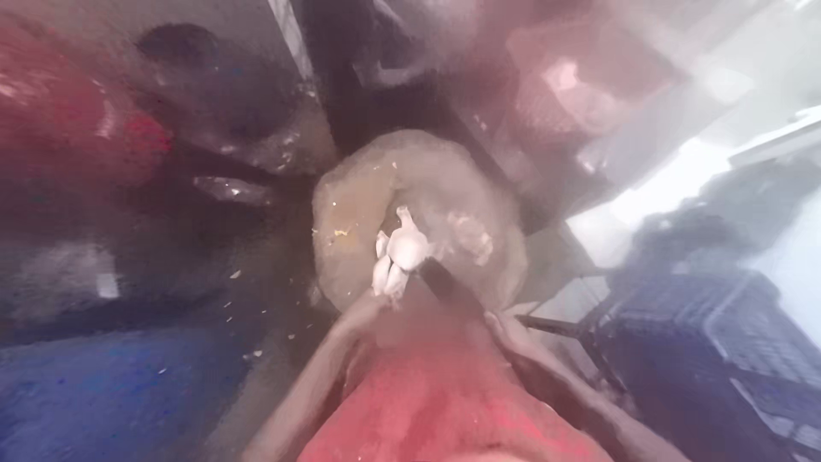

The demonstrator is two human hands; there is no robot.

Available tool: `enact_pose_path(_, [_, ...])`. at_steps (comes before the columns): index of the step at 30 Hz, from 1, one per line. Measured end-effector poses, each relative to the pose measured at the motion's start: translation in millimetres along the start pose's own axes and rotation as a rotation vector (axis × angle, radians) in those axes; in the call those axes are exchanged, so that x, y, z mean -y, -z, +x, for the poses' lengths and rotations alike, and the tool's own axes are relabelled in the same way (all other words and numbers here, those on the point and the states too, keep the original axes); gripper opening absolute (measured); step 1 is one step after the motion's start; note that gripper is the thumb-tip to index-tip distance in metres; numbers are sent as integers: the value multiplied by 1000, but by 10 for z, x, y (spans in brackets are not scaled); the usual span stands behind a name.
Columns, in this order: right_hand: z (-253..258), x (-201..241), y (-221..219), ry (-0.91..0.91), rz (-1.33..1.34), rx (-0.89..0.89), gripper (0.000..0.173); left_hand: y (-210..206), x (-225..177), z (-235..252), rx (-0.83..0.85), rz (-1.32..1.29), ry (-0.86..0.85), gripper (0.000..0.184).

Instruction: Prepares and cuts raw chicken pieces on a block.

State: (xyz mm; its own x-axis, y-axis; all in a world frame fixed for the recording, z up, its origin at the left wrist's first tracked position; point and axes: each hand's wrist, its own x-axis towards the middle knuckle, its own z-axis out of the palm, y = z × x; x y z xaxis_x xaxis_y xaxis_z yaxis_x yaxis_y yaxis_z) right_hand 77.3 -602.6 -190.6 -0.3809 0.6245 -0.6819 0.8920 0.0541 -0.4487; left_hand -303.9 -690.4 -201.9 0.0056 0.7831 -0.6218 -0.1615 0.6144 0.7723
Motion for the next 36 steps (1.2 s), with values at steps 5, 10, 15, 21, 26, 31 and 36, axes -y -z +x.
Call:
enact_pose_path(5, [-56,-30,-490,70,548,-26,62,-112,-999,-100,-105,665,-279,26])
enact_pose_path(10, [22,702,-59,214,680,-326,49,-340,-1030,488,-280,1170,-101,34])
enact_pose_path(15, [-232,1545,729,703,885,-657,90,-471,-940,366,-27,1244,128,42])
enact_pose_path(21, [503,1118,187,583,353,-486,84,-686,-819,257,-42,1161,131,42])
enact_pose_path(26, [770,1100,107,117,157,-28,55,-390,-106,534,-189,1100,73,39])
enact_pose_path(31, [440,1332,251,360,402,-100,53,-196,218,293,-115,808,124,43])
enact_pose_path(36, [585,1137,8,311,318,12,52,-134,411,227,-107,523,117,35])
